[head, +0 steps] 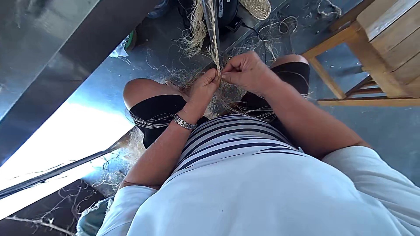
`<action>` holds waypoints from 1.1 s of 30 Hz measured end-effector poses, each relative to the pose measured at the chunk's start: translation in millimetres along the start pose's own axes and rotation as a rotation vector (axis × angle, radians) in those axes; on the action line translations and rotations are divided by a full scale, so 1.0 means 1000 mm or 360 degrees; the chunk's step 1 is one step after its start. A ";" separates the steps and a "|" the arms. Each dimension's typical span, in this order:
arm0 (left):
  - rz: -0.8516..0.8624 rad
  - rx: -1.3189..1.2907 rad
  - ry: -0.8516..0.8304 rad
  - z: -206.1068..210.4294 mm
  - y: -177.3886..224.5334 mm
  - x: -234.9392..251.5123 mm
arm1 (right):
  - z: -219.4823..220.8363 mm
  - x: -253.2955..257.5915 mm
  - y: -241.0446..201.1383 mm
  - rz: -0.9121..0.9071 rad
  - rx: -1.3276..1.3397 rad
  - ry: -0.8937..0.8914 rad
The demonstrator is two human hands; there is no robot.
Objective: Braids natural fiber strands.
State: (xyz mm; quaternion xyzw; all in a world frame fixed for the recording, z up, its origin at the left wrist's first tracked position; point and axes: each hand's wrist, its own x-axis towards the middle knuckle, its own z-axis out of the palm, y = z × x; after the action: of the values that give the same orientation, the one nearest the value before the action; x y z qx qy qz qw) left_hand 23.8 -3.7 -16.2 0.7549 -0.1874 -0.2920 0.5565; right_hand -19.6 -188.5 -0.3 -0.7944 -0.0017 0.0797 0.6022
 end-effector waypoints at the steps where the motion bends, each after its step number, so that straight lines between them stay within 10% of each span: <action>1: 0.0009 0.0039 -0.0020 0.000 0.001 0.001 | -0.001 0.001 0.000 -0.0015 -0.0025 0.0004; 17: 0.0199 0.0885 0.0129 -0.017 0.029 -0.027 | 0.032 -0.005 -0.013 -0.0064 -0.0632 0.0329; 24: 0.0130 0.0744 0.0140 -0.003 -0.002 -0.023 | 0.042 -0.004 -0.002 0.0214 0.0116 0.0455; 33: 0.0348 0.1559 0.0334 0.008 0.008 -0.033 | 0.042 -0.009 0.006 0.0447 0.0849 0.0217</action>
State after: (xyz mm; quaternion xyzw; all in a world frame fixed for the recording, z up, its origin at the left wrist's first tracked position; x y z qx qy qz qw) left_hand -6.1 8.3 -2.3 0.9283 -0.3233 -0.0326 0.1807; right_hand -34.4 -151.0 -15.8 -0.6044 0.1694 0.1062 0.7712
